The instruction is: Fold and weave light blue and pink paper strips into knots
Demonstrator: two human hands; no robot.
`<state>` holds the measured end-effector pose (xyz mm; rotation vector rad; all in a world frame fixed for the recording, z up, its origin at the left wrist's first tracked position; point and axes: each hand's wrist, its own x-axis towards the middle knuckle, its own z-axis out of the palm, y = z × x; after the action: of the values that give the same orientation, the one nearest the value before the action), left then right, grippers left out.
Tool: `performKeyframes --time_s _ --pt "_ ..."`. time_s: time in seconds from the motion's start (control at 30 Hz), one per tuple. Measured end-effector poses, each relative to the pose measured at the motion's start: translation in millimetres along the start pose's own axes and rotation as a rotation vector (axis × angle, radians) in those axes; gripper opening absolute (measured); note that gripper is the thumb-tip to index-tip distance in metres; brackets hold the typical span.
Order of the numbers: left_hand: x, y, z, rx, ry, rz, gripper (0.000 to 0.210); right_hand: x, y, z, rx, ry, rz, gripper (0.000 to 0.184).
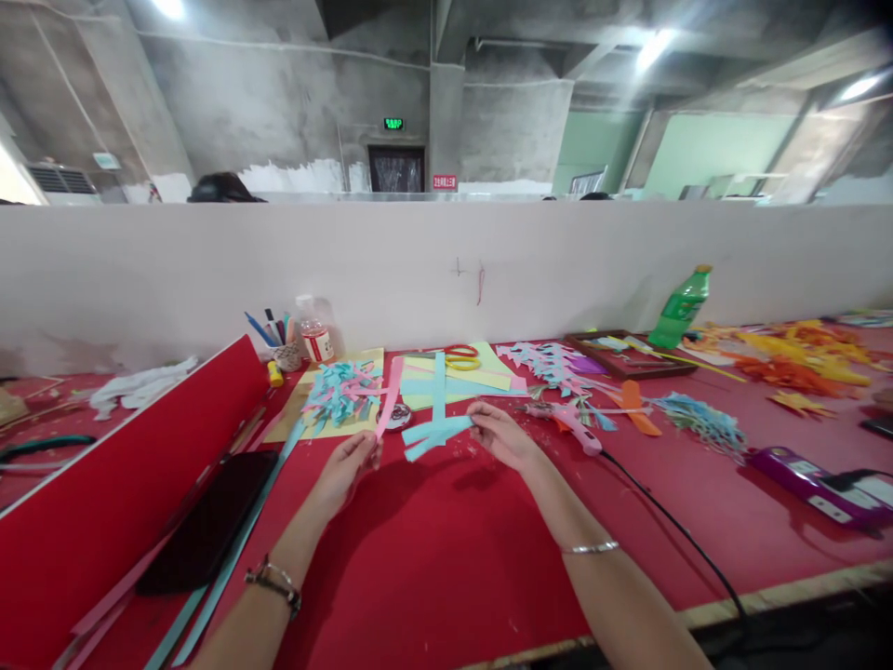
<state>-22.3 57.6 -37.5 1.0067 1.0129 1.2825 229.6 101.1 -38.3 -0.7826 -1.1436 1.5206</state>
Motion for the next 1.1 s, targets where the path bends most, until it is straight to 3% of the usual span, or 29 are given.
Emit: performKeyframes --time_s 0.1,0.23,0.3,0.43,0.5,0.53,0.6,0.7,0.8,1.0,1.1 --pt "-3.8 -3.2 5.1 0.029 -0.051 0.025 0.023 -0.1 0.3 -1.3 -0.197 0.004 -0.037 0.007" --pt "-9.6 0.9 10.1 0.164 -0.144 0.058 0.021 1.6 3.3 -6.0 -0.854 0.172 -0.274 0.011" --pt "-10.6 3.6 10.2 0.246 -0.159 0.05 0.022 1.4 5.8 -6.5 -1.146 0.195 -0.333 0.013" --pt "-9.3 3.2 7.9 0.35 -0.181 0.033 0.027 -0.7 6.9 -0.8 -1.398 0.335 -0.367 0.015" --pt "-9.0 0.8 7.6 0.35 -0.199 0.051 0.028 -2.0 4.5 5.3 -1.35 0.38 -0.383 0.015" --pt "-9.0 -0.5 8.0 0.342 -0.206 0.062 0.028 -2.9 3.1 9.1 -1.281 0.341 -0.371 0.015" --pt "-9.4 -2.8 9.7 0.326 -0.216 0.086 0.028 -5.7 1.4 18.5 -1.078 0.139 -0.293 0.017" --pt "-10.8 -4.2 14.8 0.347 -0.211 0.122 0.029 -12.4 3.5 36.0 -0.691 -0.28 -0.089 0.021" --pt "-14.0 -3.3 22.5 0.427 -0.205 0.12 0.029 -19.3 9.3 53.0 -0.397 -0.483 0.009 0.032" --pt "-22.5 -3.4 35.5 0.556 -0.332 0.066 0.027 -21.4 13.3 63.5 -0.325 -0.324 -0.045 0.017" --pt "-22.5 -5.3 34.9 0.523 -0.31 0.033 0.03 -15.9 12.8 56.3 -0.372 -0.188 -0.041 0.016"
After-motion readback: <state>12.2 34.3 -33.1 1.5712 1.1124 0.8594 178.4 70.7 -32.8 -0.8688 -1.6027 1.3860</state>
